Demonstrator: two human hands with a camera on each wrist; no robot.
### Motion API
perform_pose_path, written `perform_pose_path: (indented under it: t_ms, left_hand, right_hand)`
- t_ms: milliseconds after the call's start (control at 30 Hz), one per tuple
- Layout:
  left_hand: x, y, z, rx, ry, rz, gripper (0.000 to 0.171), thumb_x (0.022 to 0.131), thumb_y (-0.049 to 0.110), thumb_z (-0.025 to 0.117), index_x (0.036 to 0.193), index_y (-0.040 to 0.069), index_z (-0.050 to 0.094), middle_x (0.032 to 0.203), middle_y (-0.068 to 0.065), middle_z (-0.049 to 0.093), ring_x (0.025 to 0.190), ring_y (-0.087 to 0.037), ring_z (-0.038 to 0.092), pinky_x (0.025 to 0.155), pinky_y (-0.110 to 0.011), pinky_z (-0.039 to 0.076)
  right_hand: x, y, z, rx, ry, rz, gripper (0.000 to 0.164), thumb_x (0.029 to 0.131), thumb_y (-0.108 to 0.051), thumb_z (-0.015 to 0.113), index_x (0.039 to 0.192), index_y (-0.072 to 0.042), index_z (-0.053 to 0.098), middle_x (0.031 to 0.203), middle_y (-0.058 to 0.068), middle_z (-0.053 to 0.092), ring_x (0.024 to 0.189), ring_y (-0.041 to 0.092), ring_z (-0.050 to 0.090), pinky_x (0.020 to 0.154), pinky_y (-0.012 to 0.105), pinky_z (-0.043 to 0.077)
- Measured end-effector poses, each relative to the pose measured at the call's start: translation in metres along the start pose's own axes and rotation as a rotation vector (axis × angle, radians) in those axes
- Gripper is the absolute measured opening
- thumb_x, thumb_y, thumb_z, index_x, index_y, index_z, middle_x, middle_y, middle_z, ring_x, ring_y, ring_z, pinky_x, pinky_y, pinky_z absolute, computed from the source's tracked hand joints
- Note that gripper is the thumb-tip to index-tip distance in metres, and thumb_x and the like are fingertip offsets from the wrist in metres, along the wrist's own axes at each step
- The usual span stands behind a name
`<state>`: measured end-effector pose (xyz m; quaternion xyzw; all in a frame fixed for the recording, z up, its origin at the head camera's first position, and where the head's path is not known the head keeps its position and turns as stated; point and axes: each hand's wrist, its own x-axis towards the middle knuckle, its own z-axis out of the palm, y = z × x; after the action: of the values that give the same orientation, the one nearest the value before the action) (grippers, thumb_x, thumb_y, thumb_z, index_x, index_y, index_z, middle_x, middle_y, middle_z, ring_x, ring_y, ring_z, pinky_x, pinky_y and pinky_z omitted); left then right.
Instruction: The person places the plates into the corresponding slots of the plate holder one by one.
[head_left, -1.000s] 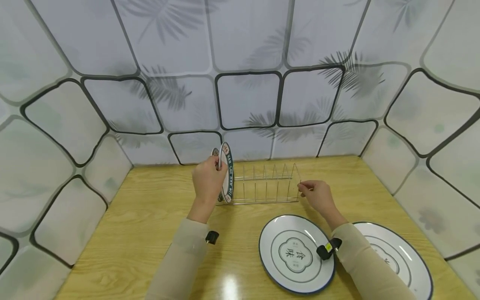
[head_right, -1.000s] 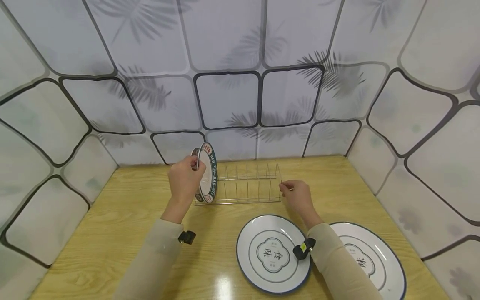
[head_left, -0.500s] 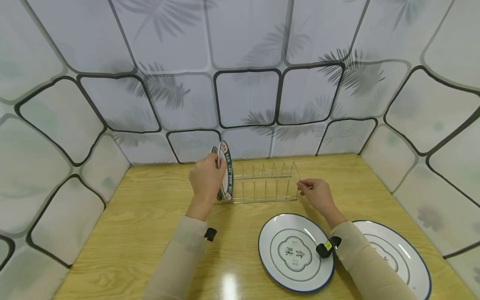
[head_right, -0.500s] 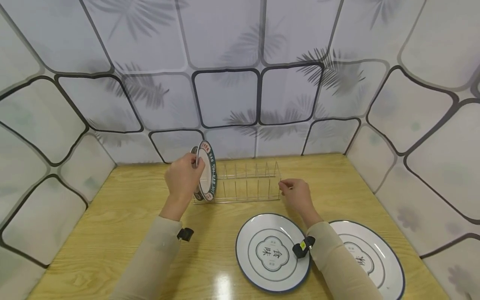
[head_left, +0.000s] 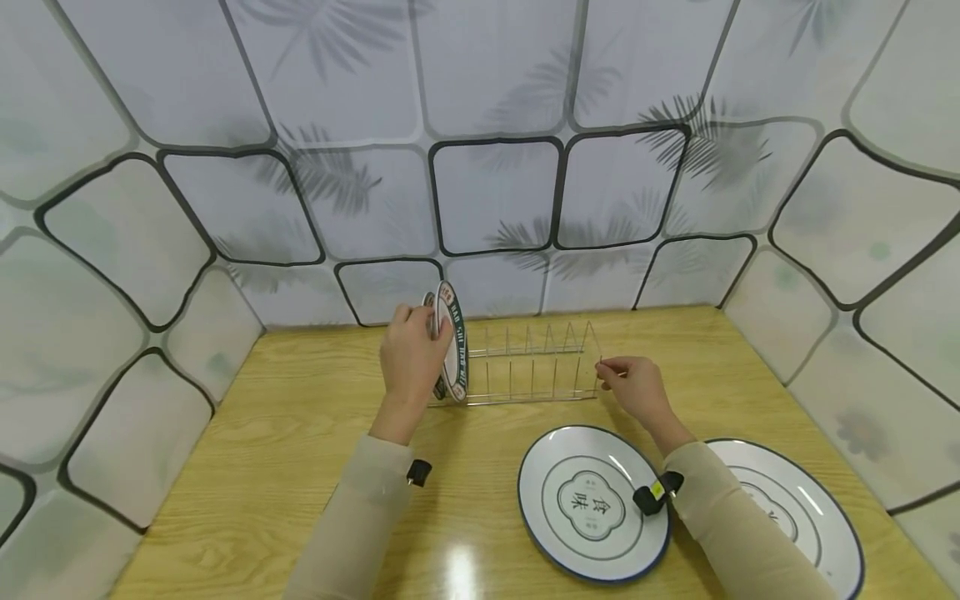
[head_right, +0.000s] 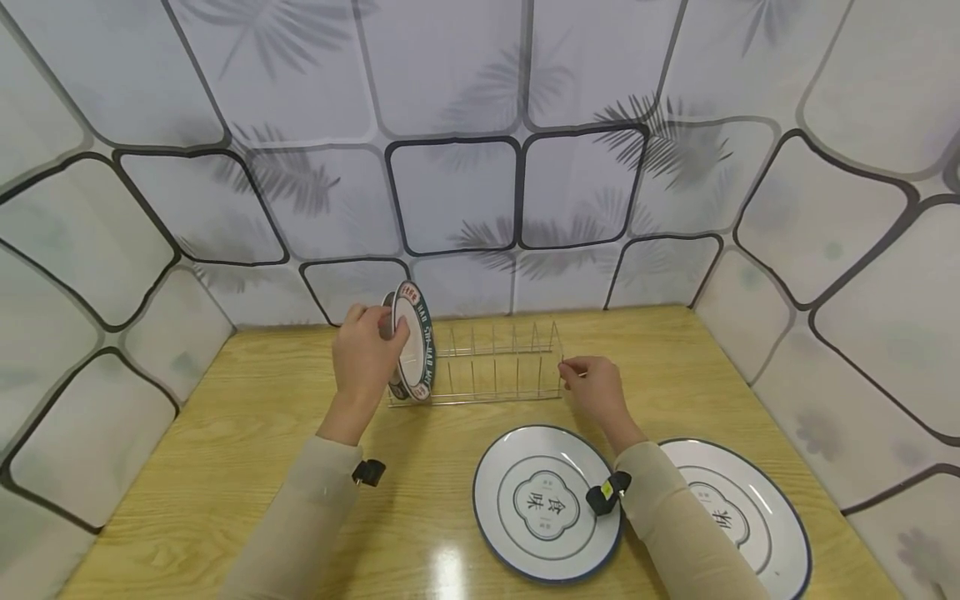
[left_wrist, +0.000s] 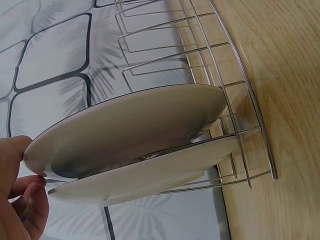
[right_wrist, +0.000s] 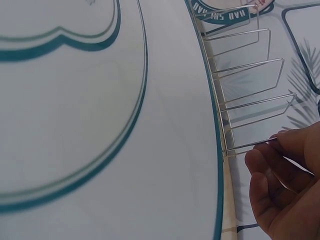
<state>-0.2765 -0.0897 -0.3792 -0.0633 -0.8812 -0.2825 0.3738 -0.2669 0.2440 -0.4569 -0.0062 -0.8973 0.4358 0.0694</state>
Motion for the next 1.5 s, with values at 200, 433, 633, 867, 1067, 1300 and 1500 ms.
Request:
perform_pose_path:
  t_ms: [200, 433, 633, 867, 1067, 1300, 1500]
  left_hand:
    - [-0.002, 0.0, -0.001, -0.006, -0.01, -0.002, 0.026, 0.088, 0.025, 0.074, 0.099, 0.001, 0.073, 0.087, -0.01, 0.06, 0.067, -0.023, 0.058, 0.057, -0.038, 0.054]
    - [-0.006, -0.003, -0.002, -0.027, 0.013, 0.034, 0.03, 0.09, 0.031, 0.071, 0.101, 0.003, 0.073, 0.088, -0.008, 0.061, 0.068, -0.021, 0.059, 0.058, -0.037, 0.054]
    - [-0.01, -0.01, -0.007, -0.083, 0.015, -0.006, 0.033, 0.089, 0.035, 0.072, 0.103, 0.005, 0.073, 0.092, -0.007, 0.063, 0.069, -0.019, 0.063, 0.058, -0.037, 0.053]
    - [-0.012, -0.024, -0.016, -0.143, 0.017, -0.057, 0.037, 0.089, 0.038, 0.07, 0.107, 0.006, 0.073, 0.097, -0.007, 0.066, 0.071, -0.021, 0.066, 0.061, -0.038, 0.055]
    - [-0.017, -0.036, -0.021, -0.144, 0.011, -0.069, 0.031, 0.095, 0.032, 0.065, 0.108, 0.004, 0.072, 0.099, -0.009, 0.07, 0.073, -0.024, 0.069, 0.066, -0.041, 0.056]
    - [-0.024, -0.05, -0.025, -0.207, -0.029, -0.157, 0.027, 0.096, 0.024, 0.061, 0.113, 0.004, 0.071, 0.102, -0.01, 0.072, 0.076, -0.025, 0.071, 0.067, -0.04, 0.059]
    - [-0.028, -0.061, -0.025, -0.264, -0.083, -0.227, 0.024, 0.095, 0.017, 0.061, 0.112, 0.002, 0.071, 0.102, -0.011, 0.072, 0.079, -0.026, 0.071, 0.068, -0.039, 0.06]
  right_hand:
    - [-0.003, -0.001, -0.001, -0.008, 0.009, -0.001, 0.026, 0.1, -0.015, 0.059, 0.113, 0.005, 0.07, 0.099, 0.019, 0.07, 0.084, 0.029, 0.068, 0.057, 0.027, 0.049]
    - [-0.006, 0.0, -0.003, -0.003, 0.014, 0.011, 0.027, 0.101, -0.016, 0.059, 0.116, 0.005, 0.069, 0.102, 0.019, 0.07, 0.088, 0.033, 0.068, 0.06, 0.028, 0.05]
    - [-0.009, 0.0, -0.004, -0.011, 0.012, 0.013, 0.028, 0.1, -0.016, 0.06, 0.117, 0.005, 0.068, 0.103, 0.019, 0.07, 0.088, 0.033, 0.068, 0.061, 0.029, 0.05]
    - [-0.011, -0.004, -0.009, -0.038, 0.03, 0.006, 0.027, 0.1, -0.019, 0.06, 0.115, 0.001, 0.07, 0.103, 0.016, 0.071, 0.086, 0.028, 0.067, 0.067, 0.031, 0.051]
    - [-0.014, -0.003, -0.013, -0.031, 0.022, -0.006, 0.028, 0.1, -0.02, 0.06, 0.117, 0.002, 0.069, 0.105, 0.017, 0.071, 0.087, 0.028, 0.068, 0.072, 0.036, 0.054]
    - [-0.021, 0.001, -0.013, -0.03, 0.016, 0.022, 0.033, 0.101, -0.025, 0.06, 0.12, 0.0, 0.067, 0.109, 0.017, 0.069, 0.091, 0.029, 0.067, 0.074, 0.037, 0.054]
    - [-0.026, -0.001, -0.015, -0.012, 0.02, -0.001, 0.033, 0.1, -0.025, 0.061, 0.12, 0.0, 0.068, 0.108, 0.017, 0.07, 0.088, 0.027, 0.068, 0.072, 0.034, 0.054]
